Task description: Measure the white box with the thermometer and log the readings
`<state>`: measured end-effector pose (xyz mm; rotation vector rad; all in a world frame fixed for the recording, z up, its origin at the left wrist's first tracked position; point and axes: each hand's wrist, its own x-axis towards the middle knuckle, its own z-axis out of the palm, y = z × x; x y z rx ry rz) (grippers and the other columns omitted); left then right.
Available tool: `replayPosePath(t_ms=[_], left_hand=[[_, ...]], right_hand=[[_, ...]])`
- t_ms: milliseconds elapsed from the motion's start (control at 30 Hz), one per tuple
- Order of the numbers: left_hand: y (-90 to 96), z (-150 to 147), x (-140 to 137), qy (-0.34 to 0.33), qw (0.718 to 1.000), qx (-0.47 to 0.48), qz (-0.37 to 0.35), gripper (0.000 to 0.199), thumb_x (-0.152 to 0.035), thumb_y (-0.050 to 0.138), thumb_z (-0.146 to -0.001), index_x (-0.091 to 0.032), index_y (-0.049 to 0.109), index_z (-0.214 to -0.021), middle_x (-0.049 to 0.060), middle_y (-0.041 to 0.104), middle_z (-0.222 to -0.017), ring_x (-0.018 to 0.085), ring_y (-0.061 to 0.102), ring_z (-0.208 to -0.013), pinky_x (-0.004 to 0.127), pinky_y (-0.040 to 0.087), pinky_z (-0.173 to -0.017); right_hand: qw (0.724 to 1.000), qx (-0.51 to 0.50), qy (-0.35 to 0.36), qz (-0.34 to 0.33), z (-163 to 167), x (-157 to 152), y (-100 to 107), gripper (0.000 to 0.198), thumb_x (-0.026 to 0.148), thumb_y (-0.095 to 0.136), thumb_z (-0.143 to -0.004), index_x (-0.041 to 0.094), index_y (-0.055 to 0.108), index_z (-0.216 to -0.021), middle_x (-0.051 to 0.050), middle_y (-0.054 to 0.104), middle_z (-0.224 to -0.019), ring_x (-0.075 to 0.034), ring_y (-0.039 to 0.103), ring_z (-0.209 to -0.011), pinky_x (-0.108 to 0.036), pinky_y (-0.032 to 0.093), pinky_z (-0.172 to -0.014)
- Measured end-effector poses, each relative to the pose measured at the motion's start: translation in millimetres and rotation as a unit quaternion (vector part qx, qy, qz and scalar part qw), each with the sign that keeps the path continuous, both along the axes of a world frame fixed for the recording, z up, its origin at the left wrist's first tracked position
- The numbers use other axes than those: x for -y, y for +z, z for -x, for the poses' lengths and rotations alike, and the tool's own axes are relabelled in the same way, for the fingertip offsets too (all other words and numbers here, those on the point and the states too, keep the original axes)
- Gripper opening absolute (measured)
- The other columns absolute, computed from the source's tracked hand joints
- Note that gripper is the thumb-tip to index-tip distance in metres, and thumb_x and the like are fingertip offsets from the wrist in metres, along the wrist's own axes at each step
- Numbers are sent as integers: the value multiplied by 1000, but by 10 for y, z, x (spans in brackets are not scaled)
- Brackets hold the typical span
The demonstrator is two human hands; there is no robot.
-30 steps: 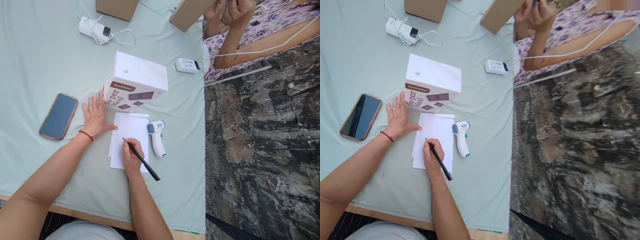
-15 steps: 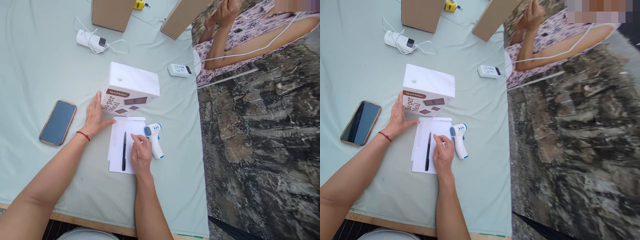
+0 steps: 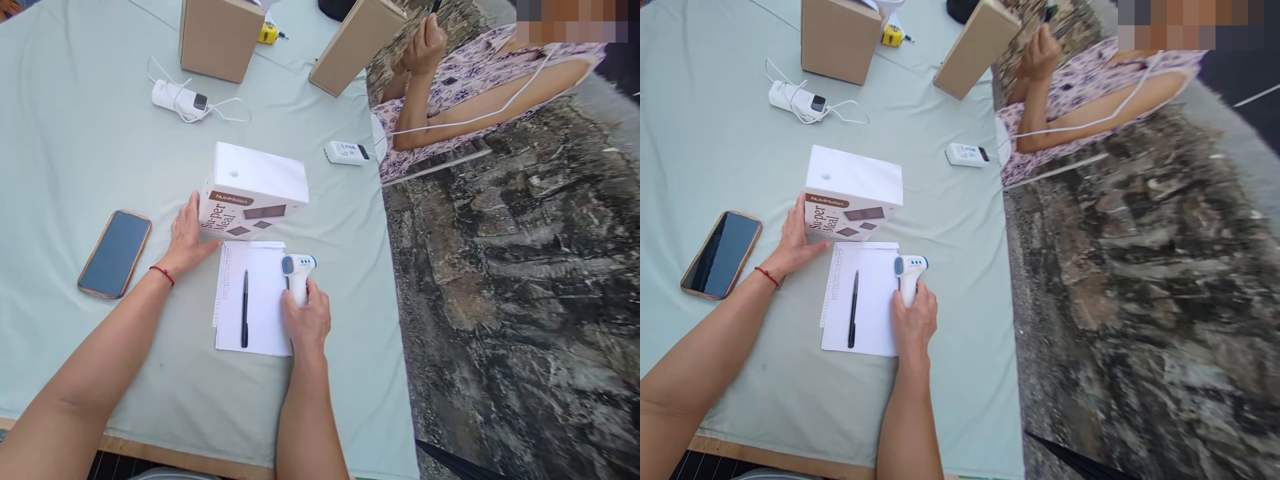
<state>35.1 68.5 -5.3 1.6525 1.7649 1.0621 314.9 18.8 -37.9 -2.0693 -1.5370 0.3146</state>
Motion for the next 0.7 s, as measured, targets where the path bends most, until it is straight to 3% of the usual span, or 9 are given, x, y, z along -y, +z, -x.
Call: replayPosePath(t_ms=[67,200,300,467,600,700], left_hand=[[28,-9,10,4,1000,-11,22,110,-34,72,-71,-27,4,-157,15,26,-162,37,26,-147,58,22,-117],[74,-32,17,2,998,-27,48,109,-31,68,-73,-26,0,-158,15,36,-157,40,34,-140,61,25,-112],[94,-38,13,2,998,-26,54,109,-31,68,-72,-27,0,-157,14,35,-157,40,39,-134,61,27,-110],[92,-41,14,9,999,-16,45,87,-31,69,-71,-21,30,-149,15,49,-138,36,44,-127,57,33,-108],[59,-45,26,8,997,65,-40,73,-34,70,-74,-19,39,-139,14,50,-132,30,47,-125,47,42,-106],[47,-47,35,24,987,138,-76,73,-44,70,-76,-18,40,-138,15,50,-133,27,49,-126,42,45,-105]], right_hand=[[998,-39,-5,-41,56,-15,-8,53,47,58,-76,20,63,-120,-13,66,-112,-30,61,-103,-43,48,-87],[987,-106,10,-121,220,-81,-22,46,48,60,-81,21,65,-118,-11,67,-109,-26,63,-101,-41,50,-89],[982,-101,71,-143,348,-125,-55,45,49,60,-84,21,64,-119,-13,66,-114,-27,62,-107,-43,52,-92],[966,-117,174,-149,454,-115,-78,45,48,59,-85,20,65,-119,-14,67,-116,-27,62,-111,-47,51,-98],[967,-187,86,-151,458,-75,13,48,48,61,-81,18,65,-119,-14,67,-116,-26,62,-111,-45,50,-99],[944,-298,9,-139,458,-13,116,51,46,62,-78,18,62,-122,-11,67,-112,-24,64,-101,-42,53,-90]])
